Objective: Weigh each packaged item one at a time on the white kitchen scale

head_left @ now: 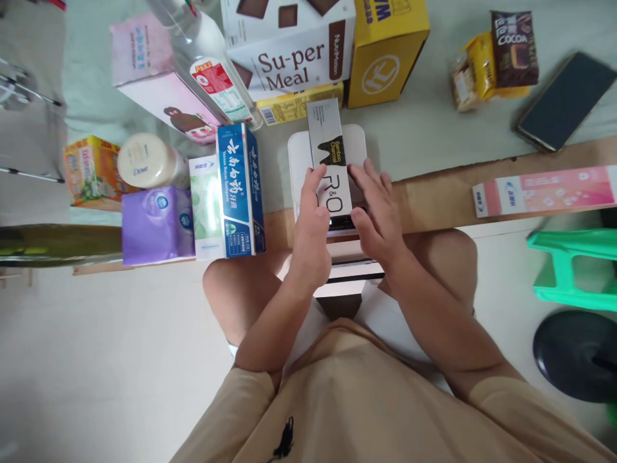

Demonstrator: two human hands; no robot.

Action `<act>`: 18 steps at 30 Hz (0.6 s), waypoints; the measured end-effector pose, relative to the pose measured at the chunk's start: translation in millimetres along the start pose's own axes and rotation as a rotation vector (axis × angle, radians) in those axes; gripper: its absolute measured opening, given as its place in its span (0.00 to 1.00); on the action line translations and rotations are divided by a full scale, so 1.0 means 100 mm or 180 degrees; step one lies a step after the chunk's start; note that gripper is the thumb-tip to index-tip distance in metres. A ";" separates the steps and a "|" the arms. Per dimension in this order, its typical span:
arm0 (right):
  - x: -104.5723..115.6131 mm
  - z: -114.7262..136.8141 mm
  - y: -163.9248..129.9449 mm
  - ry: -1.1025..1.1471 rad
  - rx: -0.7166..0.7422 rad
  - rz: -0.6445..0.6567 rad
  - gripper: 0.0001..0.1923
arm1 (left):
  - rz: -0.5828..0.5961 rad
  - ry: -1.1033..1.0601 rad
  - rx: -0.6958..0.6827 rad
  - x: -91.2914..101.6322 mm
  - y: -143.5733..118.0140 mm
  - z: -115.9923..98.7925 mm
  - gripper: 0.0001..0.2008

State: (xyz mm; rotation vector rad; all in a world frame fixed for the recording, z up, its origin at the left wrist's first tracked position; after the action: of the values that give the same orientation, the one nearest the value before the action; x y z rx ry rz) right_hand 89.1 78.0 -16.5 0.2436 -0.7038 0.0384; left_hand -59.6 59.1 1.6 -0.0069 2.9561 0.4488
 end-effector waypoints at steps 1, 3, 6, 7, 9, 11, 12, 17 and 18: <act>0.00 0.01 0.00 0.0008 0.0012 0.0043 0.33 | 0.0043 -0.0020 -0.0006 -0.01 0.00 0.00 0.31; 0.01 0.02 0.00 0.0032 0.0029 0.0054 0.34 | 0.0184 0.0068 -0.0142 -0.03 -0.02 -0.01 0.32; 0.03 0.02 -0.02 0.0077 0.0071 -0.0142 0.34 | 0.0410 0.0349 -0.0518 -0.09 -0.04 -0.05 0.33; 0.04 0.03 -0.03 0.0089 0.0097 -0.0229 0.33 | 0.0485 0.0411 -0.0633 -0.12 -0.05 -0.06 0.34; 0.06 0.04 -0.05 0.0147 0.0101 -0.0359 0.33 | 0.0684 0.0453 -0.0809 -0.18 -0.07 -0.09 0.35; 0.10 0.08 -0.07 0.0272 0.0109 -0.0519 0.34 | 0.0854 0.0429 -0.0976 -0.24 -0.10 -0.13 0.35; 0.11 0.11 -0.08 0.0348 0.0107 -0.0592 0.35 | 0.0872 0.0397 -0.1047 -0.27 -0.11 -0.15 0.34; 0.16 0.25 -0.07 0.0942 0.0094 -0.0759 0.45 | 0.0618 0.0290 -0.1202 -0.32 -0.18 -0.26 0.35; 0.18 0.24 -0.08 0.1097 0.0045 -0.0833 0.44 | 0.0643 0.0312 -0.1250 -0.33 -0.20 -0.28 0.36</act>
State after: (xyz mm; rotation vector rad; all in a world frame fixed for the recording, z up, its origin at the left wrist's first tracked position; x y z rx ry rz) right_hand 88.2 63.8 11.0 0.3317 -0.3252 -0.1613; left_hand -30.4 31.1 27.3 0.2325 2.9194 1.0777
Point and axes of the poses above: each hand's wrist, its own y-axis towards the middle knuckle, its own x-axis out of the back of the hand, z = x × y, the point moved 4 cm from there along y, towards the middle knuckle, and after that the axes turned 13 degrees about -x, right-handed, at the moved point
